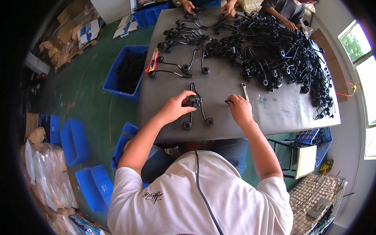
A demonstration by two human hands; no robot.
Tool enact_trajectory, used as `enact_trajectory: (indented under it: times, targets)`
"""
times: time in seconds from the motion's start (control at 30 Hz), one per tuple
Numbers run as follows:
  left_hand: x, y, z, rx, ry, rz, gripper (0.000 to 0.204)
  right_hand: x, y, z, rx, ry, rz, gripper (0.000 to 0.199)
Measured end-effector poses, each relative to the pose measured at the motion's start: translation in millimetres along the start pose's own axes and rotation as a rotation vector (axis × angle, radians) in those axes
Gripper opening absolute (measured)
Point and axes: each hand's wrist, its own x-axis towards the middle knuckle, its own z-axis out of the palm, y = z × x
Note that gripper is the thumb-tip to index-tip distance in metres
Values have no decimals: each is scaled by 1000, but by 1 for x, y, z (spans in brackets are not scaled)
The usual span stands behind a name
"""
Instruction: Assembling small black mechanical components at a workshop table.
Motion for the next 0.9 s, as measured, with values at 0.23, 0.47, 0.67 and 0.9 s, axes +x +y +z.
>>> enact_trajectory:
  times: [0.23,0.47,0.67,0.9]
  targets:
    - [-1,-9,0,-89,-14,23,54,-2,-25,12,881,-112,177,16]
    - [-2,-3,-1,-56,-29,-6,54,6,-49,53,1188,-87,225,17]
    - [-3,-6,3,-84,20,68,52,2,-67,58,966,-68,269,24]
    - [-3,4,-1,-68,6,8,51,6,-78,57,693,46,248,22]
